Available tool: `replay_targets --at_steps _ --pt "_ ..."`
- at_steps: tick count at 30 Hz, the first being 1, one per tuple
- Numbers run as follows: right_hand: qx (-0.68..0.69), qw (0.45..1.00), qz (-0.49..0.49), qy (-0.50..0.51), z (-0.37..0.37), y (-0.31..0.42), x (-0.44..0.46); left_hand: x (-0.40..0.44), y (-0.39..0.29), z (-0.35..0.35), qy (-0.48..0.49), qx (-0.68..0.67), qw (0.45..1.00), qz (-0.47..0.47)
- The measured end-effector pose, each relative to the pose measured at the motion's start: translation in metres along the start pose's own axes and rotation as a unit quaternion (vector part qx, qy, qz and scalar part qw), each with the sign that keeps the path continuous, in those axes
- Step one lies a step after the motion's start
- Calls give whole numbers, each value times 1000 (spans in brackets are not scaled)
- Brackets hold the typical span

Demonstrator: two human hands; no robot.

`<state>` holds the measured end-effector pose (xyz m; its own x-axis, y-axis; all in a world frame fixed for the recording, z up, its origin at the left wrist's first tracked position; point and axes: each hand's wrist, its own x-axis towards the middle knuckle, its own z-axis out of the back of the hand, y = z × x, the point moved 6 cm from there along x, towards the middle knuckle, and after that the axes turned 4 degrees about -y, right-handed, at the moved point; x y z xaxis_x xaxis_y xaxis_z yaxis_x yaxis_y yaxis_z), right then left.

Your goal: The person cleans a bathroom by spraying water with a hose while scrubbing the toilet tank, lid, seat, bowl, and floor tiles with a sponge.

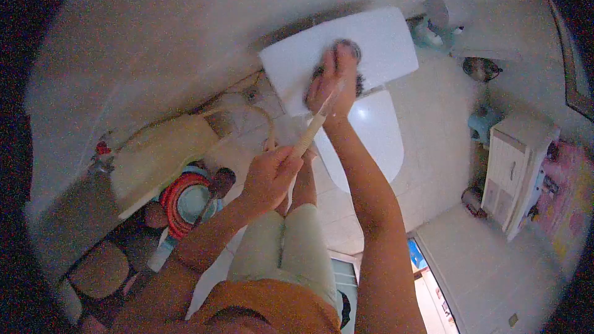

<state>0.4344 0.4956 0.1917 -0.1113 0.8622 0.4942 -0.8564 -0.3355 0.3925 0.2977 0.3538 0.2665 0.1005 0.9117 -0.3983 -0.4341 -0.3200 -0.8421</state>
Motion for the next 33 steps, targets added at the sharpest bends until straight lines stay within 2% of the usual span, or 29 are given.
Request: replay_targets --at_steps 3,5,6,8,10,11,12,13,15,16,17,19,22,24,25,26,28,30,33 --pt "125 988 92 25 -18 37 23 -2 9 9 -3 -24 1000 12" --pt "129 989 37 65 -46 48 58 -5 12 15 -2 -34 999 29" --pt "127 987 42 84 -50 56 57 -3 7 20 1 -25 999 38" --pt "115 985 50 116 -54 69 44 -1 8 25 -8 -20 1000 18" --pt "137 980 107 95 -42 65 1 -3 15 24 -40 -37 998 -28" --pt "147 976 134 86 -31 59 -16 -5 15 24 -27 -32 999 -20" --pt "97 979 108 140 -25 45 -21 -6 13 28 -15 -26 999 -14" --pt "68 984 83 139 -10 36 -13 -4 14 29 -2 -19 1000 -8" --pt "68 998 9 17 -7 12 14 -4 28 23 20 -22 999 41" --pt "51 995 -68 56 -22 8 31 -7 32 16 33 -22 997 68" --pt "45 995 -77 44 -30 21 38 -6 27 12 36 -23 998 55" --pt "107 992 1 60 -53 49 22 1 16 7 40 -20 999 28" --pt "110 989 93 26 -13 73 -24 -3 7 4 44 -8 999 19" --pt "79 988 -94 94 2 24 -50 0 -3 6 59 -14 997 44" --pt "201 930 -272 141 15 -22 -56 1 -6 3 64 -17 996 59" --pt "-34 991 -110 -73 26 -43 -63 2 -6 -3 71 -19 996 57" --pt "-27 953 -227 -197 41 -114 -35 6 -4 -20 88 -19 995 50" --pt "85 864 -437 -238 49 -177 -11 15 -21 -39 90 -2 995 31" --pt "186 805 -487 -285 44 -148 -29 20 -42 -59 97 21 995 18"
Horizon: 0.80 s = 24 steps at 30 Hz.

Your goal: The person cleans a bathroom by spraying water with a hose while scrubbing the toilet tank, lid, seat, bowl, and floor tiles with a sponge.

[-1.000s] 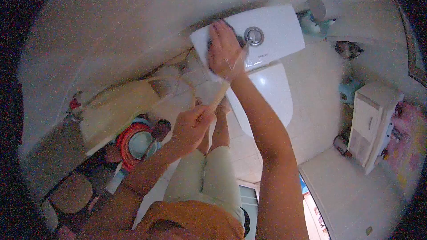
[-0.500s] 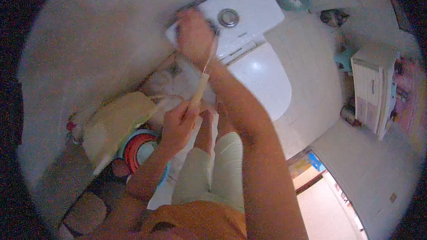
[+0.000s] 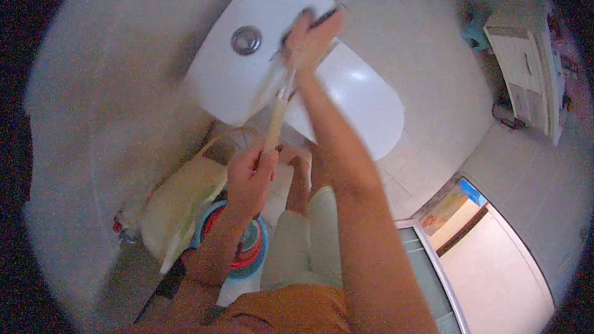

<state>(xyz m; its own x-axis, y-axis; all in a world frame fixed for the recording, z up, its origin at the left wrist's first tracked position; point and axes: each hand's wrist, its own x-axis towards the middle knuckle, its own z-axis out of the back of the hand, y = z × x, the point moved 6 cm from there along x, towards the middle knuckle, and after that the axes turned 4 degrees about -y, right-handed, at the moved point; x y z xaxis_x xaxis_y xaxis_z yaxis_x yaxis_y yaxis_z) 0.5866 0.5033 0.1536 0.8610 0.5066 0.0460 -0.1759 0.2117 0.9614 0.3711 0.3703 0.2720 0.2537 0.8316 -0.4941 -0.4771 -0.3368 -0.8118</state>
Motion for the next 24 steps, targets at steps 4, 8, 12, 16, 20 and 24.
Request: replay_targets --at_steps 4,8,12,16,20,24 --pt "-17 997 58 -45 4 -1 -117 11 -7 -18 -7 41 999 8" --pt "105 984 -146 10 -6 -24 17 14 8 -20 -1 3 997 71" --pt "70 989 -96 -93 -4 -23 1 18 3 -22 4 -3 997 78" --pt "202 962 -154 -95 -33 -103 -118 25 -13 -25 -17 59 993 103" --pt "226 932 -278 47 -53 -162 -50 12 -1 -19 -17 14 993 118" --pt "236 932 -272 -35 -31 -107 24 17 12 -24 -13 -8 995 101"
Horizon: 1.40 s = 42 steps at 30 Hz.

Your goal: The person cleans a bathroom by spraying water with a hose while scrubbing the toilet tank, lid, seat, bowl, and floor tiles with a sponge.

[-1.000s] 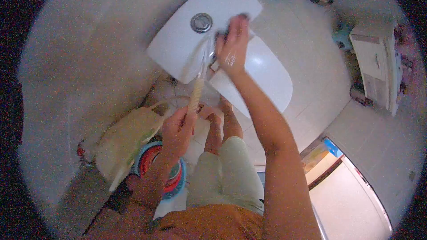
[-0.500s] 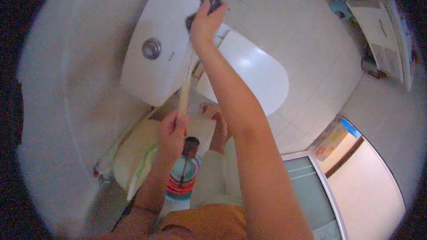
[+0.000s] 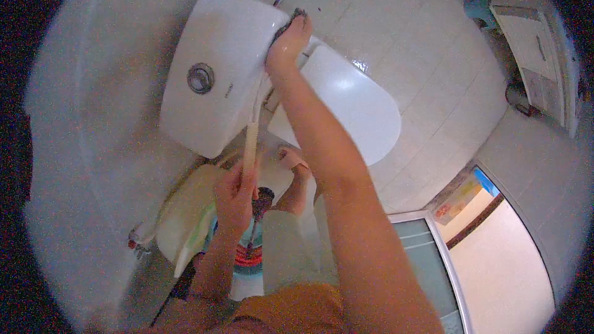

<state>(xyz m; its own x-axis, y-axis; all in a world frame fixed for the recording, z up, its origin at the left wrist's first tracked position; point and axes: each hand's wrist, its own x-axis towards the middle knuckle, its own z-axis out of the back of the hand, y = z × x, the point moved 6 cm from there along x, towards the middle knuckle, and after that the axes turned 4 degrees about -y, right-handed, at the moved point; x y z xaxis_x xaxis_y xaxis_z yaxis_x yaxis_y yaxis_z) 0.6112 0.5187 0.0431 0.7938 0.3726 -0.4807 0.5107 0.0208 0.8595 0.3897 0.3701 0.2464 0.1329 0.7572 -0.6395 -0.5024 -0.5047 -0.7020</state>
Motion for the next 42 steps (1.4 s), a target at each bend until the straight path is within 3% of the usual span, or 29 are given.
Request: replay_targets --at_steps 1,3,5,6,8,10,12,14,16,19,20,22,23,26,28,30,32,33,34,36,39,42 --pt "-48 997 52 -16 4 8 -26 -5 0 2 -1 3 1000 2" --pt "112 985 -107 -79 9 -23 -102 -7 3 4 -6 10 1000 13" --pt "-16 998 59 -27 22 -64 -150 -4 1 7 -2 23 1000 13" --pt "-44 995 85 -30 20 -55 -148 -4 -2 11 3 31 999 9" --pt "-100 986 133 -32 12 -5 -132 -9 -9 17 5 35 999 3" --pt "-178 949 259 -8 -8 70 -88 -10 -14 22 -1 22 1000 -7" --pt "-232 916 326 -18 -18 87 -80 -9 -19 25 -7 11 997 -72" --pt "-318 860 399 19 -32 74 -104 -10 -18 33 -22 7 994 -105" --pt "-429 768 466 97 -23 30 -151 -14 -22 40 -40 15 994 -102" --pt "-485 643 528 271 -30 49 -165 -16 -20 47 -38 6 993 -110" --pt "-417 653 577 260 -40 67 -145 -18 -18 50 -28 2 994 -105" --pt "-515 647 499 257 -82 109 -92 -19 -15 51 -8 -4 996 -90" --pt "-508 644 540 192 -91 123 -79 -20 -13 50 -12 -4 995 -94" --pt "-425 598 656 176 -108 113 -101 -20 -4 50 -20 -20 993 -118" --pt "-395 590 621 332 -101 87 -147 -24 -4 51 -24 -62 989 -134" --pt "-354 553 636 406 -85 79 -166 -27 -5 56 -23 -27 989 -143" --pt "-436 588 590 340 -94 84 -125 -30 -4 60 -25 -6 989 -146" --pt "-576 634 411 312 -111 108 -112 -32 -3 61 -30 -6 989 -146" --pt "-502 644 541 201 -114 107 -87 -35 -1 65 -36 -7 989 -145" --pt "-456 583 661 119 -117 98 -93 -37 11 70 -22 0 994 -109" --pt "-405 622 599 300 -107 72 -148 -42 22 76 -33 2 992 -119" --pt "-364 568 652 347 -82 52 -206 -51 47 81 -58 -15 992 -108"
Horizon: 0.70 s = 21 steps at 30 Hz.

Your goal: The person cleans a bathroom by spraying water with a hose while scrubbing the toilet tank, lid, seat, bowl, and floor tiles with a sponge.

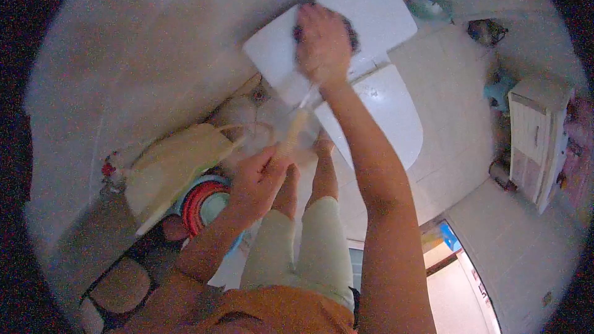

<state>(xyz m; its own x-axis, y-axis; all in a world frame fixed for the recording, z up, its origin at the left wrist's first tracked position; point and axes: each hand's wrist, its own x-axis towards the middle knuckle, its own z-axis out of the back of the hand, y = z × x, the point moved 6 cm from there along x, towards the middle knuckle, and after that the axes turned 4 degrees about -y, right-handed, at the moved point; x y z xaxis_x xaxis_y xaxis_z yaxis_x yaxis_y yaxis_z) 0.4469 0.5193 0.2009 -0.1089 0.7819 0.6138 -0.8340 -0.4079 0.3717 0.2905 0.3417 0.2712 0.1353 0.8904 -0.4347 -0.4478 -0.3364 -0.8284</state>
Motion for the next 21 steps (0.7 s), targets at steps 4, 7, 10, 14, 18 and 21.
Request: replay_targets --at_steps 4,7,10,14,18,21 --pt "119 989 15 88 -39 78 -22 -14 8 12 8 -1 1000 6" --pt "129 986 79 68 -9 95 -54 -19 -4 9 20 35 999 -3" --pt "21 977 -169 126 6 48 -87 -26 1 15 27 25 999 11" --pt "39 888 -342 -304 18 -71 -105 -29 19 -2 51 37 998 3" --pt "380 657 -526 -384 -47 -106 -145 -23 12 -22 71 80 994 -4" --pt "332 570 -622 -422 -93 -12 -186 -17 14 -33 69 90 993 16"
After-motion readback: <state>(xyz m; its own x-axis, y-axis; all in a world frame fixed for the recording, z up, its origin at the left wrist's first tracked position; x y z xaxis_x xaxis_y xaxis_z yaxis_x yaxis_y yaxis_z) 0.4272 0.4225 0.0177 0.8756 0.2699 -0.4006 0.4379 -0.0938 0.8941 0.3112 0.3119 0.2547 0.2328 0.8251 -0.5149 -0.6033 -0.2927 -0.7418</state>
